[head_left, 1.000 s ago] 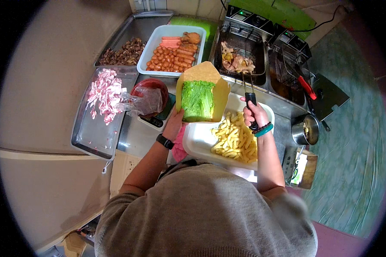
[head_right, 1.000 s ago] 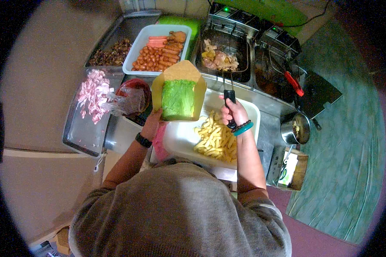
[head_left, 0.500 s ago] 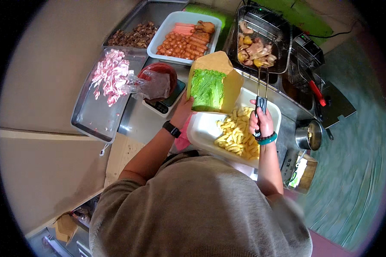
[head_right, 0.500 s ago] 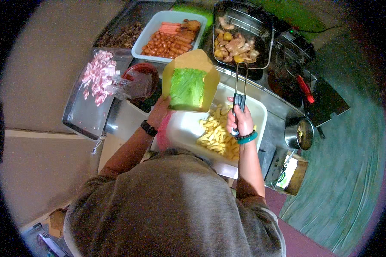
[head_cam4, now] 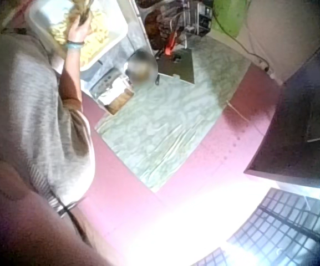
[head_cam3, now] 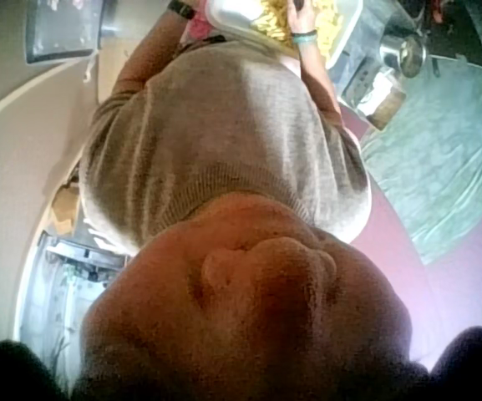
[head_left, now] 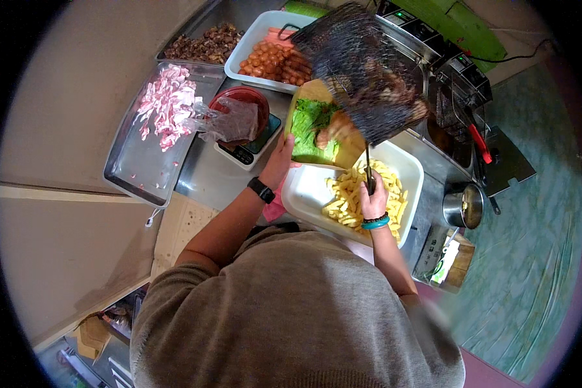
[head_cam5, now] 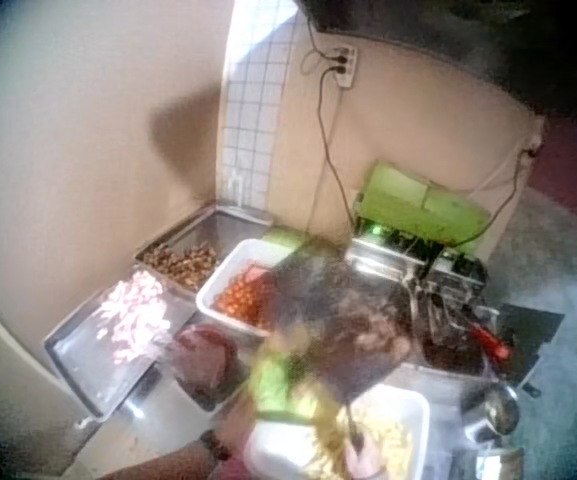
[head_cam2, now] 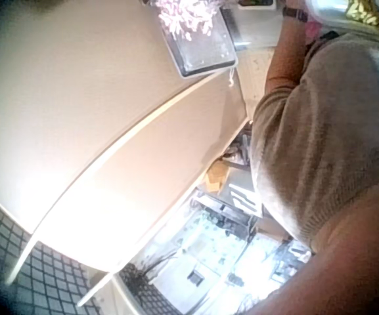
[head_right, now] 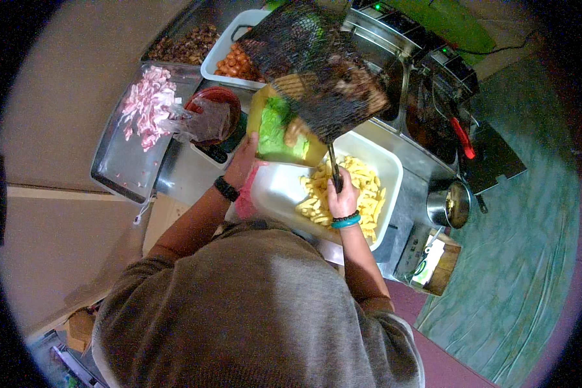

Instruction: The person uses tongs to retrieve fried food from a deep fryer and places it into a paper container lined with lettuce. They then add french fries to the container by hand.

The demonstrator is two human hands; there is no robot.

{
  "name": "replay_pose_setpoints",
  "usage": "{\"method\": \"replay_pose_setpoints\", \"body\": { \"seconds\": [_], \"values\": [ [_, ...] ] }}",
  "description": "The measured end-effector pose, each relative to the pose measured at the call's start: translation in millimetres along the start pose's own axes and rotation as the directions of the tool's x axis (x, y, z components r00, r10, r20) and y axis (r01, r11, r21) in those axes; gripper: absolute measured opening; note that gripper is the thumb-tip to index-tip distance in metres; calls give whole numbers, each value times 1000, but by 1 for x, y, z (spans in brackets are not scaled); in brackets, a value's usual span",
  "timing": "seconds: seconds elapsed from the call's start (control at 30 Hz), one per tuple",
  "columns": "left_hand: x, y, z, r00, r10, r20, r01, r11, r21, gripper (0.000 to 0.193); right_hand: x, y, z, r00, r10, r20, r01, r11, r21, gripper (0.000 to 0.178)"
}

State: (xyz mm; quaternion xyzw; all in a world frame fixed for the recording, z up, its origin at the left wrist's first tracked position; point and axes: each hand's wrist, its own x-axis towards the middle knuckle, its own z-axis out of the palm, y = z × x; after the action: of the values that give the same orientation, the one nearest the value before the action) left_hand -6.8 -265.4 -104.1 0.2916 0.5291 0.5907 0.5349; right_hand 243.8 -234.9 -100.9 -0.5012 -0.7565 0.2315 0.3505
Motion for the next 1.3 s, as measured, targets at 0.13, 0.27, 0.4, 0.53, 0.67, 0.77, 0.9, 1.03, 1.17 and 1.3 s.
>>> {"method": "replay_pose_setpoints", "body": {
  "seconds": [0.13, 0.27, 0.4, 0.53, 0.67, 0.77, 0.9, 1.03, 1.17, 1.3],
  "values": [
    [7, -14, -9, 998, 1, 70, 11, 986, -169, 61, -1, 7, 7, 999, -50, 16, 49, 999, 12, 31],
    [1, -20, -12, 997, -64, 41, 71, 975, -209, 60, -2, 1, 8, 998, -68, -13, 69, 997, 25, 27],
    [0, -22, -14, 995, -79, 66, 93, 962, -256, 63, 1, -1, 4, 993, -112, -26, 111, 993, -49, 27],
    [-3, -18, -12, 991, -54, 122, 87, 953, -289, 68, 3, -5, -4, 997, -31, 77, 37, 997, -70, 30],
    [2, -25, -15, 990, -73, 119, 107, 942, -318, 67, -1, -15, -6, 998, -67, 18, 67, 998, 0, 33],
    [-7, -6, -6, 995, -60, 78, 79, 960, -270, 64, 2, -13, -12, 995, 15, 102, -27, 994, 111, 29],
    [-15, 6, -4, 996, -9, 89, 28, 976, -217, 58, 19, -44, -34, 836, 191, 515, -526, 547, 651, 36],
    [-18, 13, -1, 988, -7, 153, 50, 959, -278, 55, 44, -54, -54, 784, 61, 617, -612, 236, 755, 43],
    [-13, 3, -6, 988, -7, 154, 51, 958, -281, 53, 62, -43, -62, 784, -63, 618, -618, 22, 786, 46],
    [-7, -8, -10, 990, -28, 138, 68, 953, -294, 52, 87, -34, -65, 762, -115, 638, -648, -168, 743, 44]
  ]
}}
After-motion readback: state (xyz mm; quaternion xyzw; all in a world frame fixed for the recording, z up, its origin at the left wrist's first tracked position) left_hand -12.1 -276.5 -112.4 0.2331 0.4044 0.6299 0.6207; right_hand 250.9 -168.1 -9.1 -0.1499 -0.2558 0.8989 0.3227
